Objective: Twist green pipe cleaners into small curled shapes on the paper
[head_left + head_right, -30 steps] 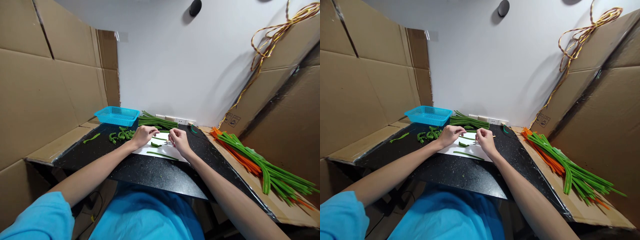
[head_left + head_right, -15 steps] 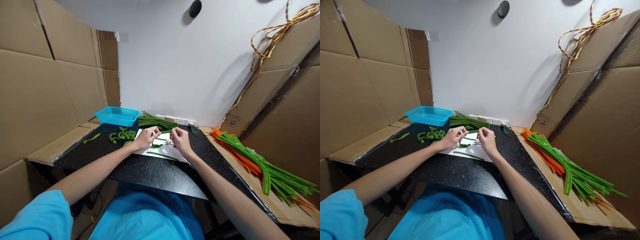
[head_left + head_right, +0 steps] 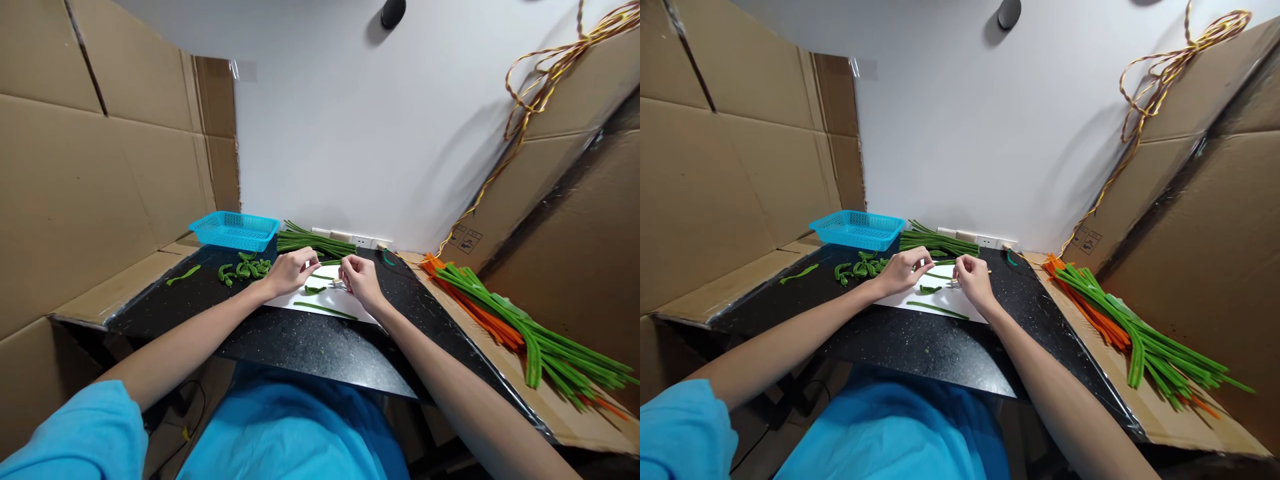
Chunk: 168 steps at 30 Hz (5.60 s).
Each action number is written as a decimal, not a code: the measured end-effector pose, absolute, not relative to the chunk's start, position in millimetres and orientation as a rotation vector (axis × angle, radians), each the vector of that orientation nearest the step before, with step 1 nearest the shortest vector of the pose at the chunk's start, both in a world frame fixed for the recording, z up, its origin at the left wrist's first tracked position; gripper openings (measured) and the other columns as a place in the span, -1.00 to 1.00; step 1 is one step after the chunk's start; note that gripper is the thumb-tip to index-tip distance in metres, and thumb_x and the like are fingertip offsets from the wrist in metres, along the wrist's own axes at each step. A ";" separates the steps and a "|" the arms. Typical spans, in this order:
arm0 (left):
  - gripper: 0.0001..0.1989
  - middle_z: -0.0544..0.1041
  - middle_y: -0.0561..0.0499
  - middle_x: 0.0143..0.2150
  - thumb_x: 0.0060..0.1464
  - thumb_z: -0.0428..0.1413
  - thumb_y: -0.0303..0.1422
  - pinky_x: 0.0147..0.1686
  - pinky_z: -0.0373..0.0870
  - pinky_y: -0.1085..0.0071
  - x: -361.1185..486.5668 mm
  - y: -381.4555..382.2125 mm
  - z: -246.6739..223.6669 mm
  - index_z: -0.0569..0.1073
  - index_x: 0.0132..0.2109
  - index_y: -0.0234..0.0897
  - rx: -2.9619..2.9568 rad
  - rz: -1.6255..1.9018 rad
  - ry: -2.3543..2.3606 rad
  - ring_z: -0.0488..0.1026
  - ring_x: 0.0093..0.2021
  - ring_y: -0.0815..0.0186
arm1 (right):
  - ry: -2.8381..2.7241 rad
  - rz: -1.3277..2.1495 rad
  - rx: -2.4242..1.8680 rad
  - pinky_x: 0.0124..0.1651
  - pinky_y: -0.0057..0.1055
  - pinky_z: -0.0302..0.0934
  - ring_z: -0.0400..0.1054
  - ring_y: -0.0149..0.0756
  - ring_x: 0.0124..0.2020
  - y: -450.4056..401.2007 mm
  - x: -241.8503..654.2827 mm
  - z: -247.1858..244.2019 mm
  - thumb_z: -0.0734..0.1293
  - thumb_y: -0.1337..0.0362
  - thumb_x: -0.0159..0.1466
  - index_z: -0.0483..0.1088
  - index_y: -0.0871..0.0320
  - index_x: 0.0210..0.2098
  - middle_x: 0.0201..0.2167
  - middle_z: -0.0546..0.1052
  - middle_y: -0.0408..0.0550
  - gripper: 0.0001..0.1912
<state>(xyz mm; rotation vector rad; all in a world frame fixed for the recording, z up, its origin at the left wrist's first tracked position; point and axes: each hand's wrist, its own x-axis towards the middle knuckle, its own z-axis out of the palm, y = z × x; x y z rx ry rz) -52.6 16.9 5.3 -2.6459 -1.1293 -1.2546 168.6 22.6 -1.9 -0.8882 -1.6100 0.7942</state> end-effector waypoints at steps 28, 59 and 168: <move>-0.79 0.63 -0.03 -0.21 0.29 0.11 -0.26 -0.30 0.39 0.39 -48.2 23.7 0.9 0.58 -0.18 -0.27 -2.749 -1.535 -1.282 0.49 -0.33 0.31 | -1.650 0.791 -0.865 -0.64 -0.49 0.02 0.16 -0.46 -0.66 26.5 169.3 -5.3 0.38 -0.06 0.30 0.43 0.14 -0.31 -0.53 0.44 -0.16 -0.64; -0.77 0.55 -0.03 -0.32 0.20 0.22 -0.23 -0.54 0.37 0.47 -47.8 37.4 -4.4 0.51 -0.21 -0.35 -2.882 -2.047 -1.356 0.40 -0.53 0.44 | -1.691 0.805 -0.905 -0.61 -0.47 0.02 0.14 -0.46 -0.67 22.8 168.0 -3.0 0.37 0.00 0.29 0.44 0.17 -0.41 -0.59 0.41 -0.16 -0.65; -0.78 0.47 0.06 -0.47 0.21 0.24 -0.32 -0.74 0.20 0.57 -41.9 30.4 3.4 0.48 -0.35 -0.36 -2.858 -2.394 -1.662 0.36 -0.64 0.49 | -2.057 0.613 -0.935 -0.45 -0.39 0.02 0.18 -0.37 -0.60 20.5 168.1 -2.3 0.19 -0.12 0.44 0.45 0.17 -0.45 -0.62 0.41 -0.13 -0.44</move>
